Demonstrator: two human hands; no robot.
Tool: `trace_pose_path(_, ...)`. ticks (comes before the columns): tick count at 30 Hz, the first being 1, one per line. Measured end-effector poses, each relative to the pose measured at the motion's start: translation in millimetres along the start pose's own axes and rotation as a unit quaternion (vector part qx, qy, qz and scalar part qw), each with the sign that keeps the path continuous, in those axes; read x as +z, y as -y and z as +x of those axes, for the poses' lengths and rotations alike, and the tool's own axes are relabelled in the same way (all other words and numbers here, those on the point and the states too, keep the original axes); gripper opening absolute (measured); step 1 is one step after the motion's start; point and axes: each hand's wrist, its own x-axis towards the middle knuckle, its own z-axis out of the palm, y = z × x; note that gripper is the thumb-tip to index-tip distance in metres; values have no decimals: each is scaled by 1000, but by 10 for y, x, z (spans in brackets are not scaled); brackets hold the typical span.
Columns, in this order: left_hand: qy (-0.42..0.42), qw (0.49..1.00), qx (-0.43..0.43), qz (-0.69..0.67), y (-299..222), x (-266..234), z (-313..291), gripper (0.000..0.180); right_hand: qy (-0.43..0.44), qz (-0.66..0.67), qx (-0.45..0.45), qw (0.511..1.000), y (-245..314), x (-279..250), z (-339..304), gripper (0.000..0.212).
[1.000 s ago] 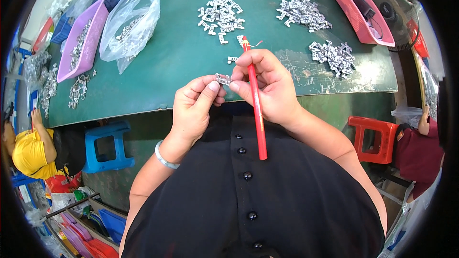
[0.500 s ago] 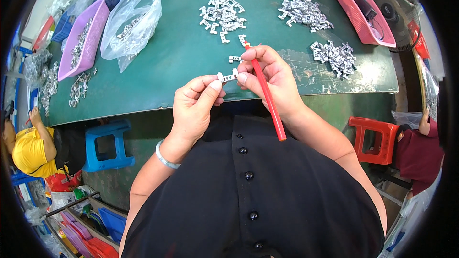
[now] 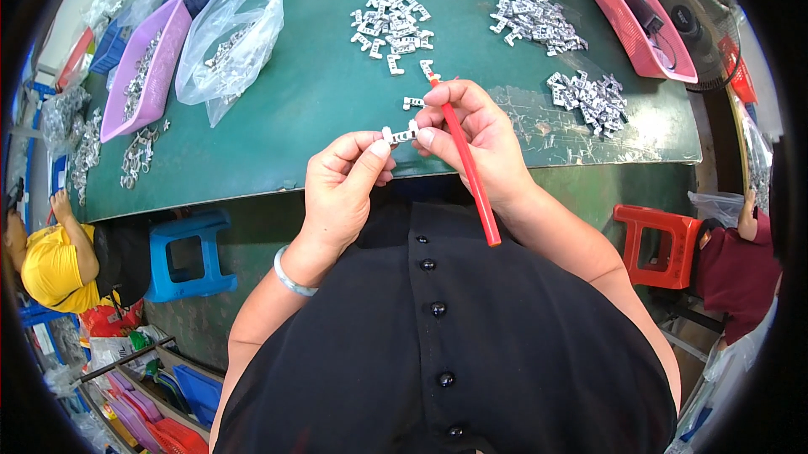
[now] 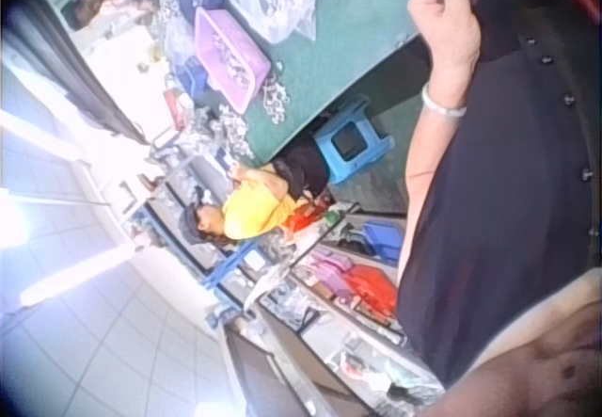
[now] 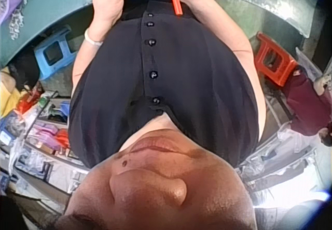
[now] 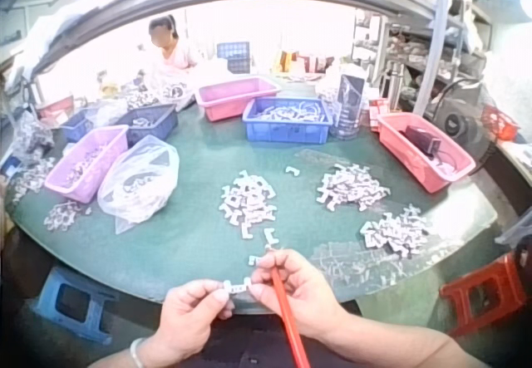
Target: The person picks up metal pieces from the workbench one by one, marks them with a red pencil, and sorts them into piles on the table.
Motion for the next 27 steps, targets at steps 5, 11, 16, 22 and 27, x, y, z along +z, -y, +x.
trace_pose_path(5,-1,1000,1,1,-2,1,5,14,-4,-2,1,1000,-5,6,1,29)
trace_pose_path(11,-4,1000,-9,-1,-5,1,3,13,-2,3,8,1000,-6,2,1,28)
trace_pose_path(16,-2,1000,-15,-7,2,-1,1,13,-3,1,11,1000,-5,1,-5,28)
trace_pose_path(22,-7,1000,0,15,1,5,-6,14,5,-7,2,1000,-14,-9,-10,28)
trace_pose_path(27,-20,998,17,50,-12,9,-4,14,-46,-55,-50,996,7,-16,-13,23)
